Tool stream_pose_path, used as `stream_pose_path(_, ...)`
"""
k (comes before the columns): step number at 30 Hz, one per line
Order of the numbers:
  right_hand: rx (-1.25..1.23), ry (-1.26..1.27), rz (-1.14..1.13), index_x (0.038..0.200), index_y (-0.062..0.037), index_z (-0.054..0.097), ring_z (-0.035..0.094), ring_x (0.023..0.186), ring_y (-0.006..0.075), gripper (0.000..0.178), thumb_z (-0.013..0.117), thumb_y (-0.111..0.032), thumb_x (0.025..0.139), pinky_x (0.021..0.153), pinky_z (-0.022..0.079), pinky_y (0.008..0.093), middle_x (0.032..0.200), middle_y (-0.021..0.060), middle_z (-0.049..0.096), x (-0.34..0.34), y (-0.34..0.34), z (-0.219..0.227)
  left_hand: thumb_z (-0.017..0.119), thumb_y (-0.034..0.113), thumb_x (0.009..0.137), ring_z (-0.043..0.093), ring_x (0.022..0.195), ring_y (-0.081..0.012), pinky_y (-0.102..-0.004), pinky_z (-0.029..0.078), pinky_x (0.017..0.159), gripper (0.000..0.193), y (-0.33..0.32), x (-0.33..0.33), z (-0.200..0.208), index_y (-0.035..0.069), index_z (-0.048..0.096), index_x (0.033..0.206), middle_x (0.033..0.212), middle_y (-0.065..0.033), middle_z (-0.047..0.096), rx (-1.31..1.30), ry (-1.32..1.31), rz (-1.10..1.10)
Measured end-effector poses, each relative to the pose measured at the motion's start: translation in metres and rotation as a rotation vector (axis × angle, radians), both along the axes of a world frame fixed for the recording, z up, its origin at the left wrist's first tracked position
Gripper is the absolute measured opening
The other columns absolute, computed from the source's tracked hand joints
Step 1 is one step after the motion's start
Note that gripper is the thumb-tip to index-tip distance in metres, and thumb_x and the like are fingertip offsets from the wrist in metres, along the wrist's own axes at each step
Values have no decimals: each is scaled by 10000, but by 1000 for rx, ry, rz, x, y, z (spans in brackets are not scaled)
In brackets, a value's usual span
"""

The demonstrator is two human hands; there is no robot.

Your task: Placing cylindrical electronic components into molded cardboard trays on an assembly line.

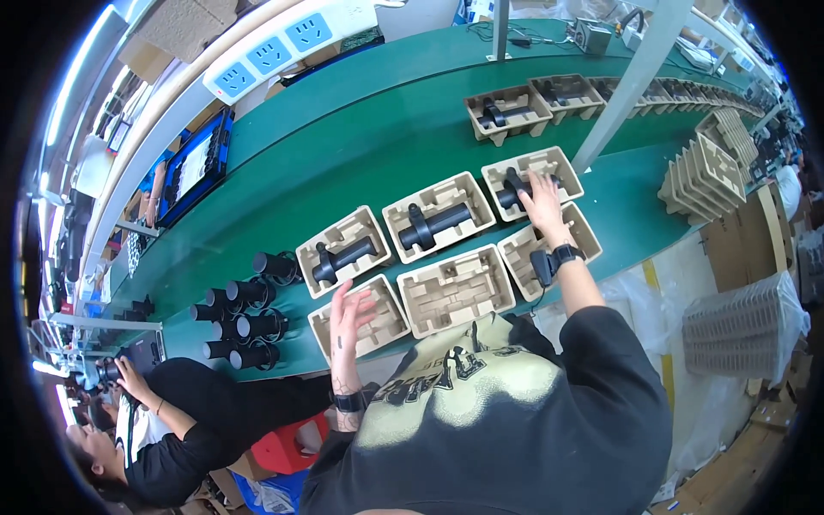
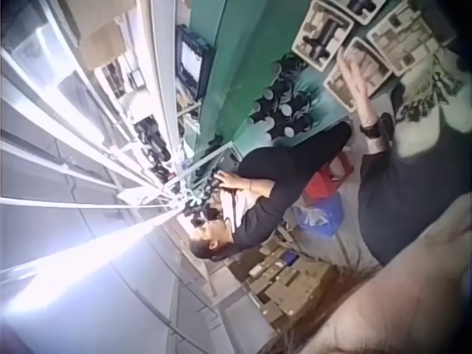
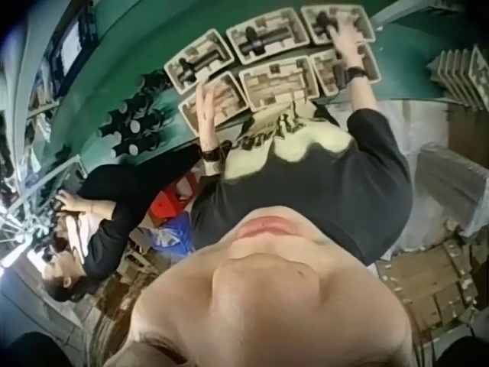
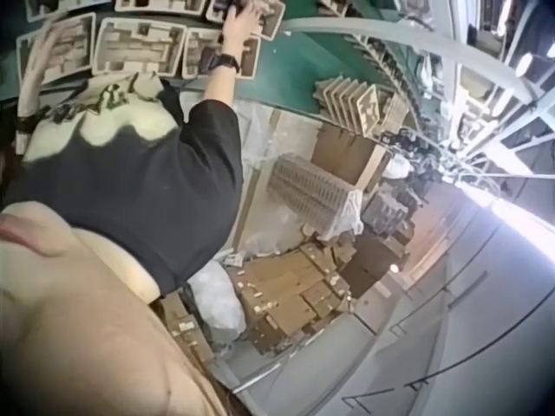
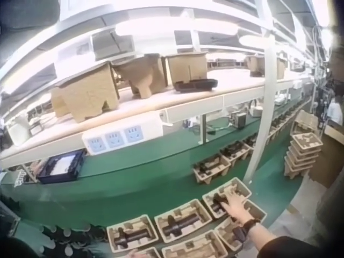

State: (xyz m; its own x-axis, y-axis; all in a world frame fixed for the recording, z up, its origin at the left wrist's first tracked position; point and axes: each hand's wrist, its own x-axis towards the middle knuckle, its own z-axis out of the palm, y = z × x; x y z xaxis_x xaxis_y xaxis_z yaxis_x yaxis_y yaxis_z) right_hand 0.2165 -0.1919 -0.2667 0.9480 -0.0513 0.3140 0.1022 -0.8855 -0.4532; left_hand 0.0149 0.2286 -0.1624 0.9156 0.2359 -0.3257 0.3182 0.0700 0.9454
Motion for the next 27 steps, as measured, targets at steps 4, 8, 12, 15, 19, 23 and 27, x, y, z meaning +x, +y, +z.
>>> stream_pose_path(4, -241, 144, 50, 1341, -70, 445, 443, 1203, 384, 593, 623, -270, 812, 1046, 305, 483, 1261, 192, 530, -7, 2, 17, 573, 249, 917, 598, 1028, -217, -341, 492, 849, 405, 57, 48, 14, 55, 504, 1266, 1152, -169, 596, 498, -149, 32)
stream_pose_path(8, 267, -82, -55, 1230, -44, 563, 513, 1149, 352, 408, 606, -220, 865, 1019, 367, 418, 1205, 201, 568, 1, -22, 7, 663, 318, 823, 518, 1097, -420, -478, 460, 900, 559, 147, 119, 5, 98, 463, 1296, 1304, -218, 456, 1566, -145, 470)
stream_pose_path(12, 678, -59, 40, 1232, -31, 564, 525, 1162, 252, 361, 594, -142, 889, 985, 400, 334, 1233, 148, 572, -23, 8, 39, 701, 298, 798, 494, 1095, -452, -504, 478, 829, 517, 186, 129, -11, 172, 475, 1246, 1264, -218, 443, 1397, 219, 389)
stream_pose_path(15, 810, 44, 206, 1240, -32, 562, 532, 1148, 198, 367, 600, -98, 880, 971, 408, 306, 1231, 119, 576, -48, 13, 53, 720, 289, 785, 499, 1096, -437, -507, 487, 797, 474, 196, 127, -11, 186, 493, 1188, 1206, -204, 466, 1177, 186, 294)
stream_pose_path(19, 759, 258, 306, 1280, -46, 534, 530, 1152, 189, 445, 626, -90, 847, 987, 401, 326, 1233, 107, 579, -71, 34, 105, 692, 253, 832, 580, 939, -293, -445, 521, 718, 348, 162, 73, 37, 94, 497, 1072, 1139, -159, 488, 1120, -511, 714)
stream_pose_path(23, 715, 421, 734, 1394, -72, 396, 490, 1220, 258, 751, 727, -185, 730, 1059, 328, 387, 1314, 107, 520, -100, 120, 172, 537, 342, 940, 632, 880, -199, -293, 556, 701, 348, 87, 6, 41, 51, 526, 1130, 1191, -124, 551, -750, -328, 390)
stream_pose_path(27, 475, 335, 1222, 1430, -125, 333, 494, 1232, 326, 937, 800, -219, 622, 1040, 365, 438, 1320, 171, 520, -115, 204, 174, 463, 370, 964, 563, 1074, -250, -426, 534, 831, 409, -53, -48, 92, 71, 470, 1244, 1266, -128, 526, -374, 17, -116)
